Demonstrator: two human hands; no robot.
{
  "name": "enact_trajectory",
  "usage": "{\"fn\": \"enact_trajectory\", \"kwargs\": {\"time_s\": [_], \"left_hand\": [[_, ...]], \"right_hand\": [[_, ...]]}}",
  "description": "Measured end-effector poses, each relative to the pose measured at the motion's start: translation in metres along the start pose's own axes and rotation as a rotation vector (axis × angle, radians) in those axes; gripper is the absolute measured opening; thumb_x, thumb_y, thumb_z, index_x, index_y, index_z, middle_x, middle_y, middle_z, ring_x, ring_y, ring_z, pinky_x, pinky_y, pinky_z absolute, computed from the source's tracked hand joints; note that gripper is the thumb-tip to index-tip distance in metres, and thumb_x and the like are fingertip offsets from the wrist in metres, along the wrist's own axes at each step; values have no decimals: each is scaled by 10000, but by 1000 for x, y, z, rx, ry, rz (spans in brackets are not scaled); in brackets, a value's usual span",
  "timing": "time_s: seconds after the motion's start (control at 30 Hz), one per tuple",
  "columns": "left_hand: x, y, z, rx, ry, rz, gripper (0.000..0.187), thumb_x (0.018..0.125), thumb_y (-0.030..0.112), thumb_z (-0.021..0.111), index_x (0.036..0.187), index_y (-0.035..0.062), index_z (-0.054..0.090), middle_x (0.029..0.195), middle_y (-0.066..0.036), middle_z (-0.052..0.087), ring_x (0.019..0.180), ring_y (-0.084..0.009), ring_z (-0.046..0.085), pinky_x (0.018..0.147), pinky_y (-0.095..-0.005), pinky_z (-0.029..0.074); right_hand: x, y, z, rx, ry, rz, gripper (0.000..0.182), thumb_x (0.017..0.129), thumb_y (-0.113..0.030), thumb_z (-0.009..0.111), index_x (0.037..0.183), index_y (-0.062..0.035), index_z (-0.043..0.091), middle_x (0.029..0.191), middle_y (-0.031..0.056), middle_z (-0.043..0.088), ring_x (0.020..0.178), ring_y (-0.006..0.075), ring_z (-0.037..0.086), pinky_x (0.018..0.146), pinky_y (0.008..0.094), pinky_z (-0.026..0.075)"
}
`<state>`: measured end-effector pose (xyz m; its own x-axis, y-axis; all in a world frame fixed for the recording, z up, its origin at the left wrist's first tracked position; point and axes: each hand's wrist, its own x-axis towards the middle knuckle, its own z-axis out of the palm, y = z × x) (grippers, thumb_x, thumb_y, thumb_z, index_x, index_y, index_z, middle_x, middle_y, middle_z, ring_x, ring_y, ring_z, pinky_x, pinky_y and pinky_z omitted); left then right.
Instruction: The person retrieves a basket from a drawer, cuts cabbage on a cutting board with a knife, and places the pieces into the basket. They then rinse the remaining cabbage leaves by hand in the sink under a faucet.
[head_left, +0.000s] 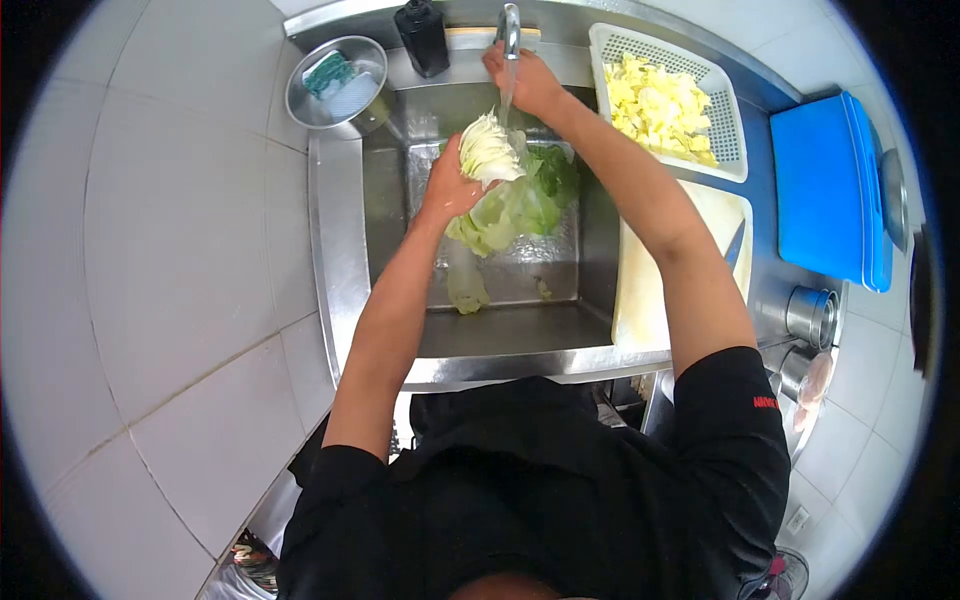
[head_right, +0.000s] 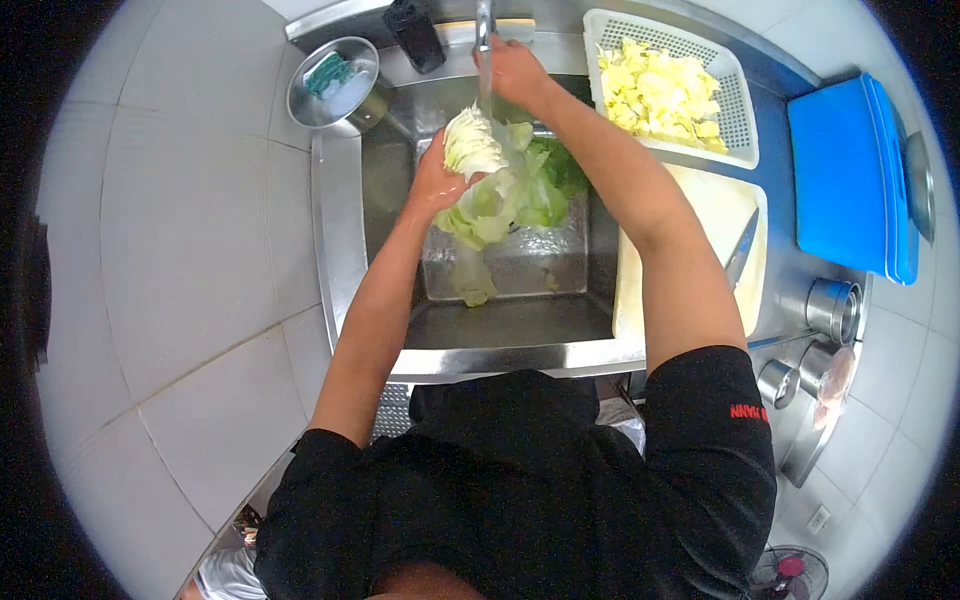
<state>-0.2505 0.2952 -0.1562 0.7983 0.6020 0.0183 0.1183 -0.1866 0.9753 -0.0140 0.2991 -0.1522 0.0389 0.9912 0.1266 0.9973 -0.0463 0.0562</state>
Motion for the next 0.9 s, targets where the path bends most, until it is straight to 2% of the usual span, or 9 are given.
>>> {"fn": "enact_trajectory", "kwargs": {"time_s": [0.13, 0.2, 0.27, 0.37, 0.4, 0.5, 0.57, 0.77, 0.9], "left_hand": [[-19, 5, -19, 148, -11, -24, 681, 639, 134, 812, 1219, 33, 470, 1105, -135, 615, 1023, -250, 601, 885, -334, 462], [-18, -16, -16, 470, 17, 171, 676, 641, 146, 809, 1222, 42, 480, 1100, -134, 625, 1011, -261, 610, 873, -334, 470], [-20, 12, -8, 430, -188, 101, 665, 648, 181, 803, 1221, 47, 494, 1130, -139, 619, 1021, -270, 607, 880, -348, 469], [-19, 48, 35, 409, -467, 22, 647, 660, 202, 778, 1226, 48, 506, 1191, -152, 586, 1079, -291, 572, 922, -371, 442], [-18, 57, 65, 414, -509, 77, 647, 660, 202, 778, 1226, 48, 506, 1191, -152, 586, 1079, -291, 572, 922, -371, 442], [-18, 72, 121, 478, -535, 330, 671, 639, 153, 777, 1248, 84, 502, 1165, -127, 598, 1063, -278, 580, 896, -351, 454], [-22, 93, 166, 476, -555, 367, 656, 631, 169, 775, 1228, 89, 514, 1132, -132, 614, 1043, -288, 591, 883, -357, 464], [-20, 114, 297, 855, -682, 337, 637, 647, 256, 718, 1236, 125, 512, 1121, -133, 608, 1062, -300, 571, 899, -387, 465], [-19, 92, 342, 1121, -703, 292, 651, 606, 291, 732, 1201, 110, 539, 1135, -132, 597, 1072, -292, 568, 899, -387, 474]], "right_hand": [[-63, -37, 16, 118, 155, 345, 498, 768, -37, 525, 1263, -28, 474, 1284, 193, 485, 1206, 322, 469, 986, 413, 424], [-110, -53, 15, 304, 477, 398, 572, 715, 1, 556, 1276, 8, 444, 1301, 198, 467, 1191, 344, 470, 968, 431, 426], [-176, -77, -13, 149, 598, 527, 643, 676, 17, 582, 1299, 20, 419, 1300, 196, 464, 1147, 355, 487, 949, 442, 420], [-325, -79, -28, 99, 458, 994, 497, 686, -56, 602, 1163, 9, 480, 1142, 202, 510, 1017, 369, 509, 903, 456, 404], [-400, -71, -36, -21, 409, 1250, 395, 691, -98, 598, 1066, 0, 523, 1033, 200, 546, 936, 353, 524, 865, 456, 404], [-473, -63, -52, -437, 446, 1491, 307, 740, -167, 607, 984, -7, 511, 891, 187, 559, 935, 374, 551, 870, 466, 419], [-501, -51, -50, 204, 232, 1726, 339, 795, -229, 598, 1026, 1, 504, 914, 228, 579, 948, 414, 573, 830, 483, 458], [-513, -85, -63, 536, 387, 1596, 387, 838, -329, 571, 1009, 14, 521, 875, 302, 612, 823, 458, 602, 728, 490, 501], [-501, -128, -100, 672, 471, 1501, 243, 877, -209, 493, 879, 33, 522, 754, 291, 605, 744, 461, 602, 681, 514, 484]]}}
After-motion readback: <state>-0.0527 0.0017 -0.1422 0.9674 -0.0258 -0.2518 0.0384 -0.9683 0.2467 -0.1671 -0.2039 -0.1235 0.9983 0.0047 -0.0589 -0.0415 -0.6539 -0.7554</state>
